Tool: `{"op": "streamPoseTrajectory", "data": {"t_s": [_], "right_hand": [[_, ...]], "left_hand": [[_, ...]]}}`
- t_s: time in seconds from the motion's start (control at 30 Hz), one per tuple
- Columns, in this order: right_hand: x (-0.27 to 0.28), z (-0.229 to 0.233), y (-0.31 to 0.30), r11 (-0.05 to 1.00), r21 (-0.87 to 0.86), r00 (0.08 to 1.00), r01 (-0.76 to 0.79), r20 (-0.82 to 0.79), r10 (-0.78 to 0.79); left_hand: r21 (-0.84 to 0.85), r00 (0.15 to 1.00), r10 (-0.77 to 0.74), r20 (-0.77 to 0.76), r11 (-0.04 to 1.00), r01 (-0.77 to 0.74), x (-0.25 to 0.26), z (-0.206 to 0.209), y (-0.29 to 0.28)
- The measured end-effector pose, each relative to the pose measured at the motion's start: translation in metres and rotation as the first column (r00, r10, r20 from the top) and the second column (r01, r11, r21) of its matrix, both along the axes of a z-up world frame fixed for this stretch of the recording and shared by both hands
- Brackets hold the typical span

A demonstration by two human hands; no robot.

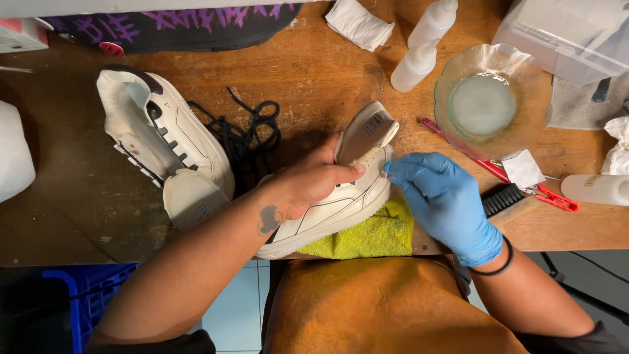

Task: Cleaning the edges and seams of a white sneaker using a cleaning solution and a cotton swab to remove dirt or residue.

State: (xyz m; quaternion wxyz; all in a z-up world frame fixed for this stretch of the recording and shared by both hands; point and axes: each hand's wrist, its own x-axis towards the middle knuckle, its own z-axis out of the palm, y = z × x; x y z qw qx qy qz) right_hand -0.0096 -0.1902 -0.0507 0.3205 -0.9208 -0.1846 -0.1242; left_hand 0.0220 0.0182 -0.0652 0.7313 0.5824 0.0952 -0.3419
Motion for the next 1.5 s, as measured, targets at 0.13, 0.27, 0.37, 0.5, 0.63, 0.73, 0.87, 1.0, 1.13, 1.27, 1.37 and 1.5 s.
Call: {"op": "streamPoseTrajectory", "data": {"t_s": [0.13, 0.27, 0.37, 0.5, 0.63, 0.73, 0.87, 1.0, 1.13, 1.27, 1.37, 1.5], "right_hand": [[0.001, -0.013, 0.003, 0.999, -0.039, 0.996, -0.006, 0.086, 0.009], [0.006, -0.019, 0.003, 0.981, -0.081, 0.959, -0.178, 0.209, 0.192], [0.007, -0.027, 0.003, 0.973, -0.125, 0.939, -0.193, 0.263, 0.22], [-0.005, -0.025, 0.01, 0.943, -0.106, 0.914, -0.314, 0.235, 0.331], [0.01, -0.034, 0.001, 0.979, -0.14, 0.952, -0.147, 0.248, 0.178], [-0.005, -0.029, 0.017, 0.968, -0.094, 0.935, -0.234, 0.251, 0.251], [0.009, -0.042, 0.001, 0.958, -0.058, 0.919, -0.281, 0.27, 0.286], [-0.011, -0.02, 0.019, 0.955, -0.025, 0.93, -0.294, 0.22, 0.293], [0.017, -0.03, 0.0, 0.976, -0.057, 0.937, -0.209, 0.276, 0.216], [0.015, -0.02, 0.01, 0.941, 0.031, 0.921, -0.337, 0.221, 0.322], [0.021, -0.025, -0.001, 0.958, -0.008, 0.934, -0.286, 0.22, 0.281], [-0.007, -0.023, 0.005, 0.974, -0.021, 0.954, -0.224, 0.201, 0.223]], "left_hand": [[0.034, 0.999, -0.004, 0.033, 0.999, 0.002, -0.001, -0.011, -0.001], [0.087, 0.999, -0.02, 0.05, 0.996, 0.015, 0.0, -0.012, -0.004], [0.102, 0.999, 0.0, 0.049, 0.995, -0.005, -0.002, -0.001, -0.006], [0.139, 0.998, -0.012, 0.057, 0.99, 0.004, -0.006, -0.007, -0.009], [0.122, 0.998, 0.016, 0.055, 0.992, -0.023, -0.003, 0.001, -0.008], [0.122, 0.999, 0.017, 0.048, 0.992, -0.023, -0.005, 0.002, -0.01], [0.14, 0.997, 0.033, 0.064, 0.989, -0.042, -0.006, 0.013, -0.009], [0.148, 0.996, 0.022, 0.091, 0.988, -0.036, -0.006, 0.005, -0.012], [0.161, 0.994, 0.024, 0.105, 0.986, -0.041, -0.006, 0.013, -0.011], [0.155, 0.996, 0.003, 0.093, 0.988, -0.017, -0.005, 0.013, -0.011], [0.168, 0.995, -0.005, 0.098, 0.986, -0.012, -0.007, 0.009, -0.011], [0.165, 0.994, -0.02, 0.103, 0.986, 0.002, -0.009, 0.008, -0.014]]}}
